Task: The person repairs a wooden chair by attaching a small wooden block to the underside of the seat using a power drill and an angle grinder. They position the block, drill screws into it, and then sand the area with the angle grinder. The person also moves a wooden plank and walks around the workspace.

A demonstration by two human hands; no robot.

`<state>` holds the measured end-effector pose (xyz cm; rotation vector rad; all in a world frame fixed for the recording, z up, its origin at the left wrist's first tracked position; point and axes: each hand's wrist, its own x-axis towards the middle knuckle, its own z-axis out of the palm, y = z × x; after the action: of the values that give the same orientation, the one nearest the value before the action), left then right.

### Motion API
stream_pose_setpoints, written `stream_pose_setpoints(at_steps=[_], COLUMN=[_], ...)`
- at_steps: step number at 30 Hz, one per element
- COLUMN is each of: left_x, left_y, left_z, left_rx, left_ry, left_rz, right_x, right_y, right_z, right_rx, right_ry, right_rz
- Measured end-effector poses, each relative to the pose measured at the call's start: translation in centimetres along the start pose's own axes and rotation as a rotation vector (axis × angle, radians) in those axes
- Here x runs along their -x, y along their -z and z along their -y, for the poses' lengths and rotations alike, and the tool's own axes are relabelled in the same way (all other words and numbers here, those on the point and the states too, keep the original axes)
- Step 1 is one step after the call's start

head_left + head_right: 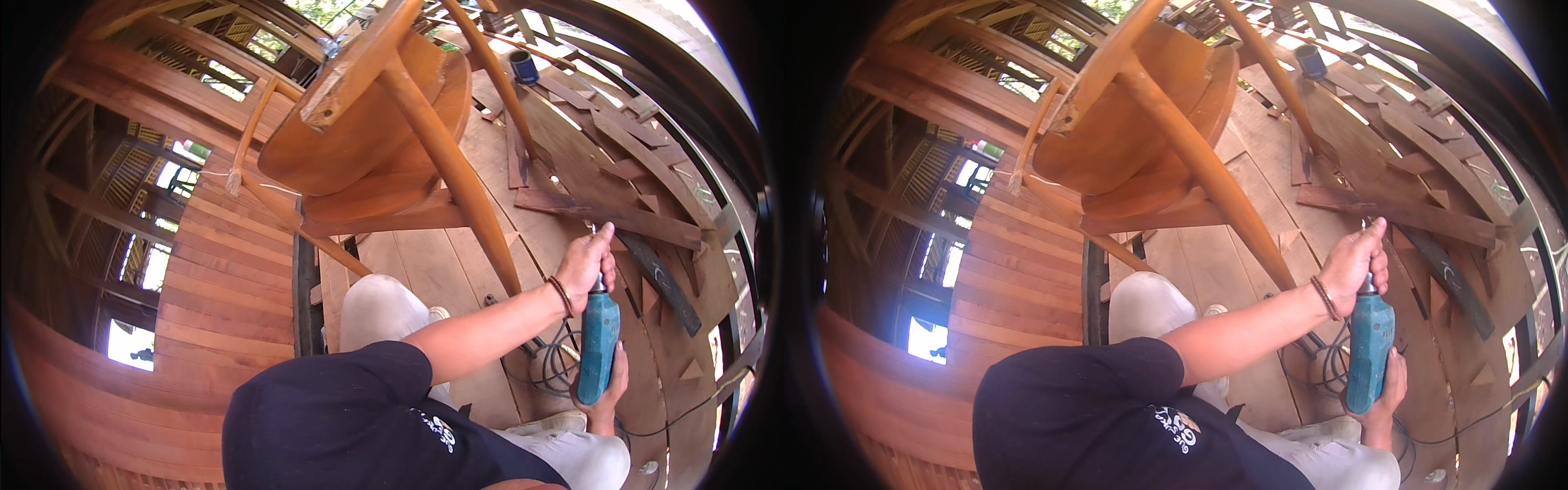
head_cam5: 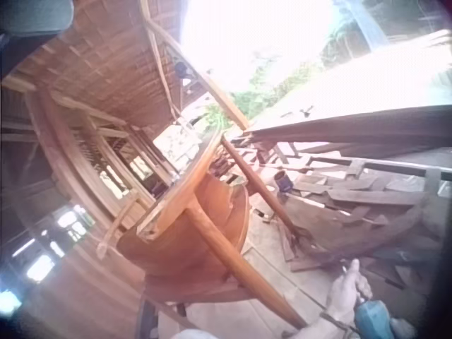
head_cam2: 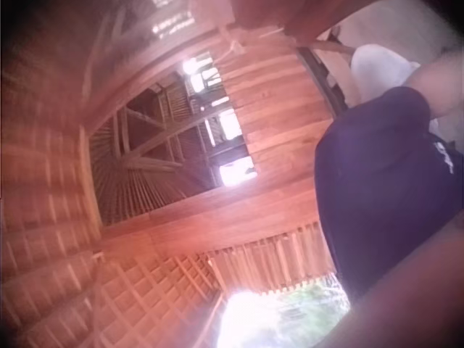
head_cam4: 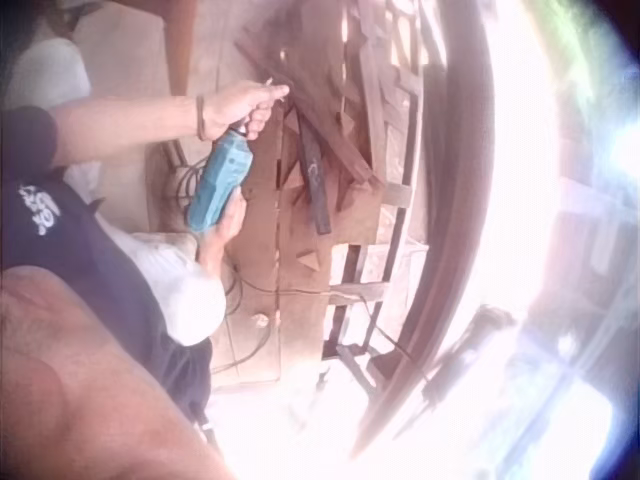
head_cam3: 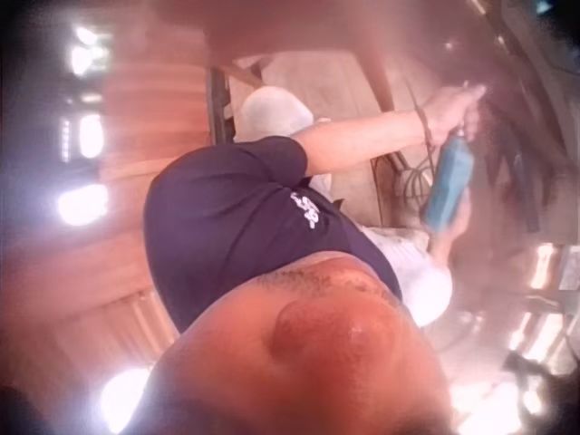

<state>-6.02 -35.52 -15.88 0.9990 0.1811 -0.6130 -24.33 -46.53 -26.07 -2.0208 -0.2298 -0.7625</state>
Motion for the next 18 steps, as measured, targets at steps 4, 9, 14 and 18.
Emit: stream_pose_setpoints(at_steps=[4, 9, 14, 18], left_x=[0.3, 0.5, 1.2, 1.4], left_y=[-0.2, -0.3, -1.5, -1.9], left_z=[-0.8, -1.1, -1.4, -1.9], left_rx=[-0.023, -0.015, -0.037, -0.031], left_ry=[-0.048, -0.027, -0.105, -0.13], left_rz=[0.021, 0.024, 0.074, 0.114], right_x=[-1.7, -2.6, -1.6, -2.1], right_y=[0.0, 0.8, 0.4, 0.9], right_z=[0.4, 0.5, -0.7, -0.7], right_rx=[0.019, 0.078, 0.109, 0.149], right_ry=[0.095, 0.129, 0.175, 0.207], right_rz=[-0.034, -0.024, -0.046, -0.04])
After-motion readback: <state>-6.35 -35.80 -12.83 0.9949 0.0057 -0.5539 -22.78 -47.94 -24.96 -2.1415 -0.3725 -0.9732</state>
